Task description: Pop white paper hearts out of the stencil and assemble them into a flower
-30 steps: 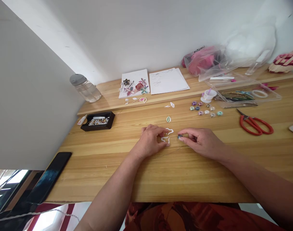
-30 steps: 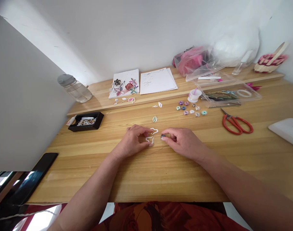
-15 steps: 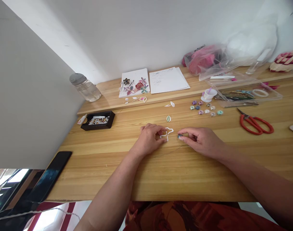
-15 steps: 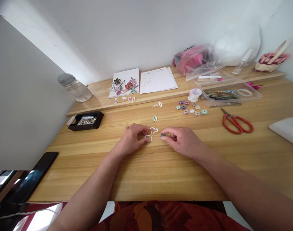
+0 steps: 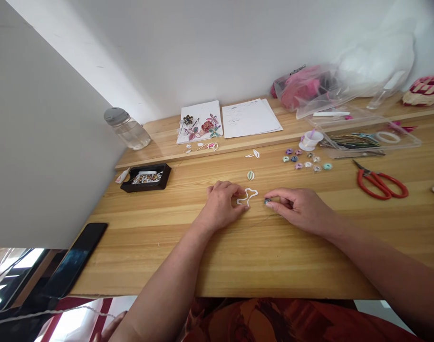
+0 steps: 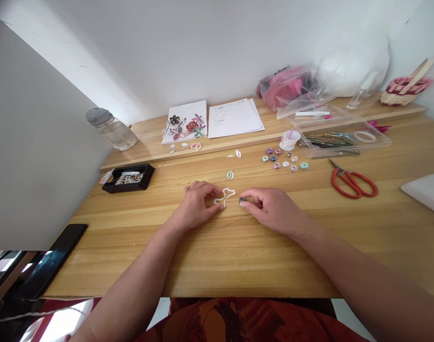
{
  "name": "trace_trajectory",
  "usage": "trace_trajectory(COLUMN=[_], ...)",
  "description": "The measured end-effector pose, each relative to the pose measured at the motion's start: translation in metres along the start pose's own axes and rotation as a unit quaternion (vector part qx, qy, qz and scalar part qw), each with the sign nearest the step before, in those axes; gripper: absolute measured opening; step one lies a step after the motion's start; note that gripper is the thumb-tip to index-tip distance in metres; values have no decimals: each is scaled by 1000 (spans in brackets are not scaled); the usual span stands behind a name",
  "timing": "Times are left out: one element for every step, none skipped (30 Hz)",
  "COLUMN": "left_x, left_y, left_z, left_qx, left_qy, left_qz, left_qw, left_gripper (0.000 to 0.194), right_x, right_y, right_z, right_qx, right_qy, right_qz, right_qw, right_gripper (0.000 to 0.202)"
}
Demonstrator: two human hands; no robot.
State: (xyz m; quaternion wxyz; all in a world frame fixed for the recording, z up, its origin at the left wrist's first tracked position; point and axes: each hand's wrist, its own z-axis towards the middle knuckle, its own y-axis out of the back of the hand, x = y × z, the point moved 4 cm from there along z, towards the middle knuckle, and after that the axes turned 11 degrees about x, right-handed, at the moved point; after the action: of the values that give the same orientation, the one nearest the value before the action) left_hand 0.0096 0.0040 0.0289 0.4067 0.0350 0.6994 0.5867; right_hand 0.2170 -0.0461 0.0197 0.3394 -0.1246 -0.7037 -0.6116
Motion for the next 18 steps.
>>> trace_trajectory(left_x=[1, 1, 2, 2, 3, 3, 3, 2, 2, 1, 0, -1, -2, -3, -3, -4, -5, -5], left_y=[0, 0, 1, 1, 1, 1, 2, 2, 2, 2, 1, 1, 1, 1, 0, 0, -1, -2], left_z=[0, 0, 0, 0, 0, 0, 0, 0, 0, 0, 0, 0, 0, 0, 0, 0, 0, 0], left_qx=[0, 1, 2, 4, 6, 8, 10, 13, 16, 18, 21, 23, 26, 28, 30, 31, 32, 32], left_qy=[2, 3, 4, 4, 4, 3, 2, 1, 1, -1, -3, -6, -10, -14, -18, -21, -23, -24], left_qz=[2, 4, 6, 7, 8, 8, 7, 5, 2, -1, -4, -7, -9, -10, -10, -10, -10, -10], left_qw=[1000, 1000, 1000, 1000, 1000, 1000, 1000, 1000, 1000, 1000, 1000, 1000, 1000, 999, 999, 999, 999, 999], left_gripper=[23, 23, 23, 24, 24, 24, 24, 24, 24, 24, 24, 24, 24, 24, 24, 24, 24, 25], right_x=[0, 0, 0, -1, -1, -1, -2, -2, -2, -3, -3, -3, -3, -3, -3, -3, -2, -2], right_y=[0, 0, 0, -1, -1, -1, -1, -1, -1, -1, -1, -1, -1, -1, -1, -1, -1, -1], right_z=[0, 0, 0, 0, -1, -1, -1, -1, -1, -1, -1, -1, -1, -1, -1, -1, 0, 0], right_qx=[1, 3, 3, 4, 4, 3, 3, 3, 3, 3, 3, 3, 3, 3, 3, 3, 3, 2], right_qy=[-1, 0, 0, 1, 2, 3, 4, 4, 5, 5, 5, 5, 5, 4, 3, 2, 1, 1], right_qz=[0, 2, 3, 5, 5, 6, 6, 6, 6, 6, 6, 7, 7, 6, 6, 6, 6, 5], right_qw=[1000, 1000, 1000, 1000, 1000, 1000, 1000, 1000, 1000, 1000, 1000, 1000, 1000, 1000, 1000, 1000, 1000, 1000], right_gripper=[26, 26, 27, 27, 27, 27, 27, 27, 27, 27, 27, 27, 27, 27, 27, 27, 27, 27])
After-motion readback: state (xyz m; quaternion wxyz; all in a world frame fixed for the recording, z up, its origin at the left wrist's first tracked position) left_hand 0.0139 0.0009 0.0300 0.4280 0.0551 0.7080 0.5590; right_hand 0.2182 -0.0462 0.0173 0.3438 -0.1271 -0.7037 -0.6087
